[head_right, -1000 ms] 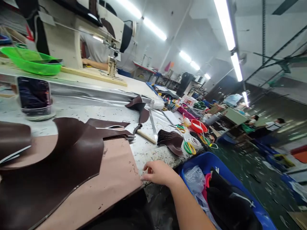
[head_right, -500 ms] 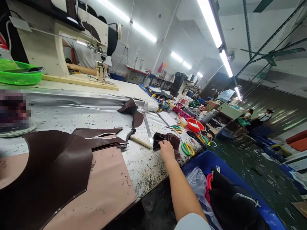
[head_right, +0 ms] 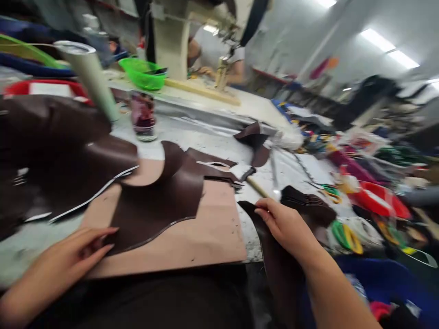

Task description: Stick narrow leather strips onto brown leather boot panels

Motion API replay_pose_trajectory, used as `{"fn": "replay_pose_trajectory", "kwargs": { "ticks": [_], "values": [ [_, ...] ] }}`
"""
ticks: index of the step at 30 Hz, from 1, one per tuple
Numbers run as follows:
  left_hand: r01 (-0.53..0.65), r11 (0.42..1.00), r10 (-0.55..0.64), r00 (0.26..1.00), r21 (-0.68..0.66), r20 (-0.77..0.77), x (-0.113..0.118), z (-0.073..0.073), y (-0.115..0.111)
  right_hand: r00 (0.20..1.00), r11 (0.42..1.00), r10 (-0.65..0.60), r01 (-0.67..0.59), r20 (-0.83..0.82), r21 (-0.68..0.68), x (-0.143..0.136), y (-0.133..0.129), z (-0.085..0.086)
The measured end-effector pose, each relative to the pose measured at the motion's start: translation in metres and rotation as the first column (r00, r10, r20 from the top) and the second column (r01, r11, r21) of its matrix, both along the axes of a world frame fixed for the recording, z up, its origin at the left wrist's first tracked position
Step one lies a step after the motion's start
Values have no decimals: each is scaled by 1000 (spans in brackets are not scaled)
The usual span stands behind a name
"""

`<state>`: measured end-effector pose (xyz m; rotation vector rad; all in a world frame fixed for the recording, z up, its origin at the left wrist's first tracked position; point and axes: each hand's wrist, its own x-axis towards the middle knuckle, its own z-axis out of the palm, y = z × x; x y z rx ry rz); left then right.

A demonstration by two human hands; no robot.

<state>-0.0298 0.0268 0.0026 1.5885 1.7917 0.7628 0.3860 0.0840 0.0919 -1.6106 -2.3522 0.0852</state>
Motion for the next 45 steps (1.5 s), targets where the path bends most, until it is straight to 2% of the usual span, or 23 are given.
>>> {"fn": "replay_pose_trajectory", "kwargs": {
  "ticks": [1, 2, 4, 7, 9, 10, 13, 15, 20, 26, 39, 45],
  "values": [
    [34, 999, -31, 995, 31, -96, -3, -1, -8, 994, 983, 94, -100, -48, -153, -27, -1, -3],
    [67, 993, -50, 983, 93, -176, -6, -2, -14, 980, 932, 180, -198, -86, -302, -55, -3, -7],
    [107, 970, -34, 949, 218, -315, -11, -4, -28, 936, 788, 321, -348, -145, -507, -110, -8, -15],
    [181, 901, 4, 906, 395, -424, -15, -6, -50, 828, 612, 531, -523, -181, -593, -178, -18, -26],
    [251, 837, -9, 895, 487, -445, -15, -9, -65, 762, 562, 632, -578, -144, -592, -210, -22, -31],
    [288, 802, -28, 894, 524, -448, -15, -11, -72, 747, 562, 657, -579, -107, -591, -222, -24, -34],
    [397, 707, -109, 879, 585, -464, -15, -19, -87, 755, 614, 656, -532, 2, -582, -244, -27, -40],
    [454, 681, -162, 858, 574, -487, -16, -25, -92, 762, 641, 646, -505, 50, -578, -251, -27, -45],
    [505, 704, -198, 814, 498, -545, -17, -35, -94, 764, 666, 635, -467, 114, -582, -259, -25, -51],
    [506, 711, -196, 809, 488, -554, -18, -42, -92, 757, 678, 634, -443, 160, -586, -265, -24, -53],
    [507, 703, -168, 800, 499, -576, -18, -41, -88, 756, 713, 619, -426, 213, -557, -267, -28, -58],
    [522, 671, -141, 786, 526, -601, -17, -37, -84, 747, 713, 627, -433, 223, -552, -266, -29, -58]
  ]
}}
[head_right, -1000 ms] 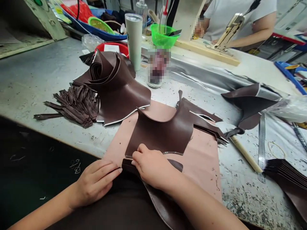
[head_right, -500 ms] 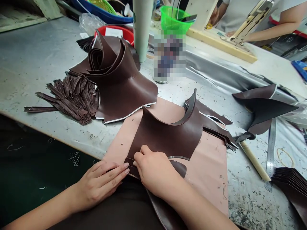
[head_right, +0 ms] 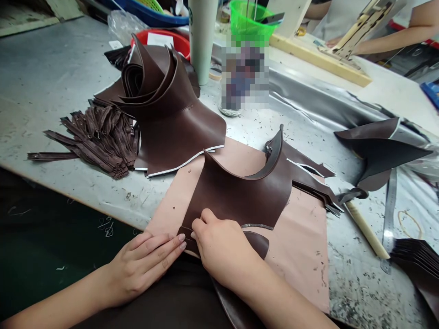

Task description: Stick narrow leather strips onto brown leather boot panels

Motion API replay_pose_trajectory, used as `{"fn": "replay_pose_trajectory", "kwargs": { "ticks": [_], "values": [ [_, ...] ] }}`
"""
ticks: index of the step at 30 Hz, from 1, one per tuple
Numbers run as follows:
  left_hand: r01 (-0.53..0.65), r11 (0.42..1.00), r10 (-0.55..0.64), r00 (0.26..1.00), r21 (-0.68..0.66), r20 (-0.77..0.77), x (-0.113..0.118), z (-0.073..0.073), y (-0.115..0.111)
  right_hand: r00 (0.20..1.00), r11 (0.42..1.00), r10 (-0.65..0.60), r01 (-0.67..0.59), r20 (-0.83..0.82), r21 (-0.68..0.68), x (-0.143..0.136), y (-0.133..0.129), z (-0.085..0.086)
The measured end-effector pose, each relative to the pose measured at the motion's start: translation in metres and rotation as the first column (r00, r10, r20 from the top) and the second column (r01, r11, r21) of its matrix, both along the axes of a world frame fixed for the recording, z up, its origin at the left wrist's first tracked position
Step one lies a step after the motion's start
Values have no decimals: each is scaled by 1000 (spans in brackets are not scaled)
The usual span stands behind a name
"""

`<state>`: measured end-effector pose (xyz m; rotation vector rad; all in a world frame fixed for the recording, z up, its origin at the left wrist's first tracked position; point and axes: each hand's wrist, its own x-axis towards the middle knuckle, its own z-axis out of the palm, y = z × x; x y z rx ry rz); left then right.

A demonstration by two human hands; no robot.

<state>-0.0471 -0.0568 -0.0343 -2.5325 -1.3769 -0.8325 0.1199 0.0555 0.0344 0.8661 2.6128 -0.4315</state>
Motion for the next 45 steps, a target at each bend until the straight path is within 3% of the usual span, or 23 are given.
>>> {"fn": "replay_pose_trajectory", "kwargs": {
  "ticks": [14, 20, 25, 32, 45],
  "values": [
    [17, 999, -18, 999, -32, -43, 4, 1, 0, 1000, 1000, 13, -13, 21, 20, -3, 0, 0],
    [31, 998, -37, 994, -58, -108, 7, 4, 2, 999, 999, 19, -18, -48, 35, -1, -1, -6],
    [1, 1000, -7, 976, -30, -216, 11, 8, 3, 996, 999, -35, 39, -86, 37, 16, 2, -2],
    [-10, 998, 1, 988, -58, -156, 10, 9, 8, 984, 998, -65, 64, -164, -11, 52, 9, 11],
    [-75, 993, 47, 961, -93, -274, 17, 11, 9, 996, 999, 34, -32, -81, 28, 50, 25, 7]
  ]
}}
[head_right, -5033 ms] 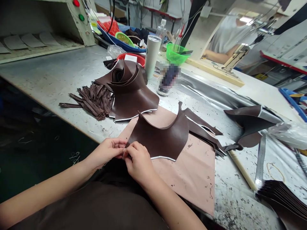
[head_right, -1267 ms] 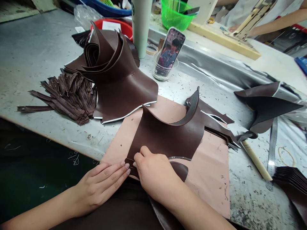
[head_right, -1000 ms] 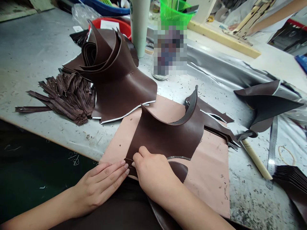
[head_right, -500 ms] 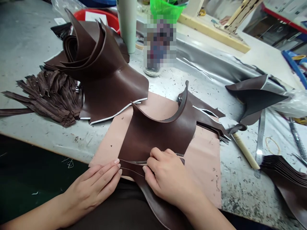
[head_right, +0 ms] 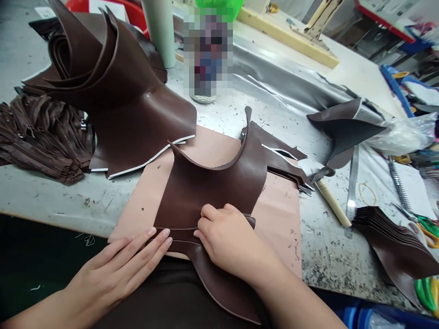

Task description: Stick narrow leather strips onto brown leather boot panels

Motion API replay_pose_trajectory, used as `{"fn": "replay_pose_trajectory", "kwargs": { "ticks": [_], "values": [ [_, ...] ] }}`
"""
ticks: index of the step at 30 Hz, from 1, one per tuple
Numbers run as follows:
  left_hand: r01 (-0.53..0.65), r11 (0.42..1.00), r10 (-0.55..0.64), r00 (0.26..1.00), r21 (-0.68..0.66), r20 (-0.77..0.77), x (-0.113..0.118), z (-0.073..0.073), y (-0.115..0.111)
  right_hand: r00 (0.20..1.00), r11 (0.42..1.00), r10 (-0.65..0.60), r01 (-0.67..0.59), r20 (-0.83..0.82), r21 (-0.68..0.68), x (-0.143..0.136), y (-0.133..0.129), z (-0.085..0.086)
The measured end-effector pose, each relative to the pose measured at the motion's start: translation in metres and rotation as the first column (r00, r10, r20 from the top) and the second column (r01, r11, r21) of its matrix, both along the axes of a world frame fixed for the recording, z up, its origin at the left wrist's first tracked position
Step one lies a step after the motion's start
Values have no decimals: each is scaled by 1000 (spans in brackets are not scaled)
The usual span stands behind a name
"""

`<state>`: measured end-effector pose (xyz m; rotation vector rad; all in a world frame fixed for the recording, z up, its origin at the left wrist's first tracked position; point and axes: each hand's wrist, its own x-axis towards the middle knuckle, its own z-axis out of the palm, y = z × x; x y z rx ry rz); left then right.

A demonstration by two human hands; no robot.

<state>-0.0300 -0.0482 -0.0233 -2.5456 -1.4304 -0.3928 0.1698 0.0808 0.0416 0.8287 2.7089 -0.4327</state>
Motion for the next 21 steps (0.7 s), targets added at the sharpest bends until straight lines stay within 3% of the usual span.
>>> {"fn": "replay_pose_trajectory", "kwargs": {
  "ticks": [7, 9, 12, 13, 15, 18, 21],
  "values": [
    [77, 996, -73, 995, 52, -61, 9, -3, 9, 997, 997, 32, -37, 74, 67, -9, -2, -1],
    [102, 993, -98, 992, 53, -78, 13, -3, 16, 991, 994, -29, 15, 129, 110, -9, -2, 2],
    [177, 984, -174, 981, 30, -82, 17, 1, 28, 959, 961, -244, 219, 146, 167, 5, 3, 6],
    [212, 977, -209, 975, 30, -74, 17, 3, 31, 941, 945, -316, 300, 122, 132, 13, 7, 7],
    [270, 962, -268, 962, 35, -47, 18, 4, 37, 902, 900, -429, 432, 48, -66, 31, 14, 6],
    [286, 958, -286, 958, 26, 3, 19, 3, 43, 822, 775, -565, 497, -75, -391, 54, 19, -1],
    [283, 959, -284, 958, 21, 35, 22, -1, 47, 758, 735, -627, 502, -177, -456, 63, 13, -9]
  ]
}}
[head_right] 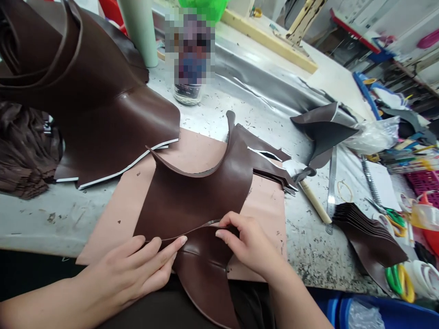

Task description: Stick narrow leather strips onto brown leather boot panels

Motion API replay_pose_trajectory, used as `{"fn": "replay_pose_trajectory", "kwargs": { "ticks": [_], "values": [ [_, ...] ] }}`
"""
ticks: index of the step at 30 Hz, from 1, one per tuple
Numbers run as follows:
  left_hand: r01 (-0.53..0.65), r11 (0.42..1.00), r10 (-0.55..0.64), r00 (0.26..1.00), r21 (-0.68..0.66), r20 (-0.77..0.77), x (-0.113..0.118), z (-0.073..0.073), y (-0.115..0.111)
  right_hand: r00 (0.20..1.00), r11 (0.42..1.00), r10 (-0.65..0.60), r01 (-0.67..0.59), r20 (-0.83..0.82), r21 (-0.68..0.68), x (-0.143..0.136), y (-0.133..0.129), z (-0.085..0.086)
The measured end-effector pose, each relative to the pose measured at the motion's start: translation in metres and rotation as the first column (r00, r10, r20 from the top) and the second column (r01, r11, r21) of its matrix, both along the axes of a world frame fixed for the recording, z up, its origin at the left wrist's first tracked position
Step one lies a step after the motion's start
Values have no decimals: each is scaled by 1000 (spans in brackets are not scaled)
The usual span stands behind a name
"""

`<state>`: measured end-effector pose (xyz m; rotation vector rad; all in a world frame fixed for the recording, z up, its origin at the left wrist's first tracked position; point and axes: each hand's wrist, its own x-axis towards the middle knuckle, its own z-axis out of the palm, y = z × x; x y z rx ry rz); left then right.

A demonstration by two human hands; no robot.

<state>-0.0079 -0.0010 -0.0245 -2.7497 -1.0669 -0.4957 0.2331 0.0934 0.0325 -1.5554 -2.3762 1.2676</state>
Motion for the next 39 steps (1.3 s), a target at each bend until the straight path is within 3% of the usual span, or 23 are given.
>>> {"fn": "replay_pose_trajectory", "kwargs": {
  "ticks": [4, 9, 14, 18, 22, 27, 34, 39],
  "values": [
    [8, 1000, -8, 1000, -7, 7, 1, -2, 5, 999, 994, 6, -2, -38, 105, 0, -8, -6],
    [56, 998, -57, 998, -28, -18, -1, 6, 17, 998, 990, -4, -4, 55, 141, -3, -2, -6],
    [120, 961, -144, 986, -249, -81, 15, 24, 43, 981, 979, 41, -78, 190, 190, -11, 3, -4],
    [128, 942, -176, 976, -310, -130, 30, 31, 58, 970, 927, 52, -135, 236, 350, -13, -3, -8],
    [135, 967, -167, 976, -215, -138, 33, 26, 60, 996, 836, -15, -34, 85, 548, 4, -8, -12],
    [172, 973, -194, 972, -155, -135, 33, 19, 61, 992, 875, -65, 110, -110, 472, 28, -6, -17],
    [190, 968, -206, 975, -163, -88, 38, 16, 66, 974, 886, -218, 225, -64, 406, 30, -2, -29],
    [203, 956, -229, 967, -210, -108, 49, 16, 72, 966, 901, -258, 241, 0, 361, 23, 1, -24]
  ]
}}
